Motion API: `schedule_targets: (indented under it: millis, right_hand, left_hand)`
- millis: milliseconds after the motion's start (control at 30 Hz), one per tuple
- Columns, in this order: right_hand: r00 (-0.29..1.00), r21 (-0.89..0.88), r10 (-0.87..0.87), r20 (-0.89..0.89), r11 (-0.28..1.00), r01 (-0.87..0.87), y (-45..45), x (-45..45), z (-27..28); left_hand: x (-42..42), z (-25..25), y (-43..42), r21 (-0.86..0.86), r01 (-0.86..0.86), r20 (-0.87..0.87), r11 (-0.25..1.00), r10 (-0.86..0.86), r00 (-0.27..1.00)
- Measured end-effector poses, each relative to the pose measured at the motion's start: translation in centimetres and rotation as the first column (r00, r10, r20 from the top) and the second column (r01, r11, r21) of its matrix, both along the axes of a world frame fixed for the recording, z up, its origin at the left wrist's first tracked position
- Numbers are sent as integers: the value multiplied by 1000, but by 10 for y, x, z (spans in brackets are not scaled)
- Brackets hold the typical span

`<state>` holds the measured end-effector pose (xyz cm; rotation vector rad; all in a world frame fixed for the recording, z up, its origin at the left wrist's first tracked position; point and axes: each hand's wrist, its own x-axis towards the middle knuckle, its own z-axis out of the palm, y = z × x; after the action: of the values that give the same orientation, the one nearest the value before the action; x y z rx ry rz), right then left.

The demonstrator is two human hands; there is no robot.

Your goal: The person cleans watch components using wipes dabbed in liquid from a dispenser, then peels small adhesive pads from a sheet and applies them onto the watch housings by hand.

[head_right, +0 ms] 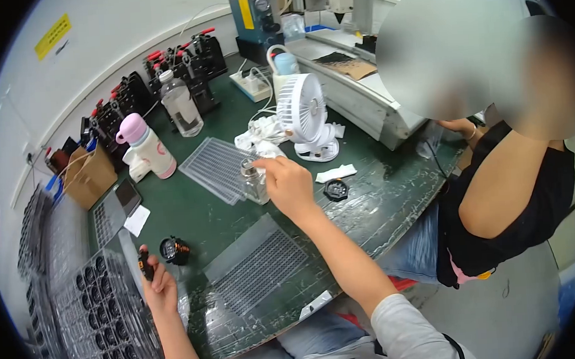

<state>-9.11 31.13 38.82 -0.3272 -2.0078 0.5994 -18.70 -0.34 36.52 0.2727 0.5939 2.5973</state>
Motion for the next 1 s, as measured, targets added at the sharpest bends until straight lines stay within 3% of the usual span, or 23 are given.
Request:
schedule_targets:
  millis: [300,400,467,533,700,900,1000]
  right_hand:
    - [999,-22,-9,46,1000,10,1,2,3]
    - [996,-120,47,-71,991,-55,2,-1,3]
    - [984,-85,79,-157,992,-93,3,-6,5]
    - [958,-264,45,-283,956,-123,-2,-7,16]
    - [951,-328,196,-239,906,-269,8,-17,14]
    - [981,-197,174,-91,962,-189,3,-17,17]
    - [982,-128,159,-103,977,-172,5,-18,12]
  left_hand:
    - [3,2,5,-105,-7,5,994,8,1000]
    - [4,2,6,-99,34,-9,995,-36,999]
    - [5,2,6,-141,21,-40,990,-27,999]
    - [7,4,9,-188,22,-30,982,-28,999]
    - [9,6,13,-216,40,-55,976,-53,997]
    - [10,6,16,-296,27,-54,955,-45,998]
    - [11,6,17,-287,48,-45,957,-64,997]
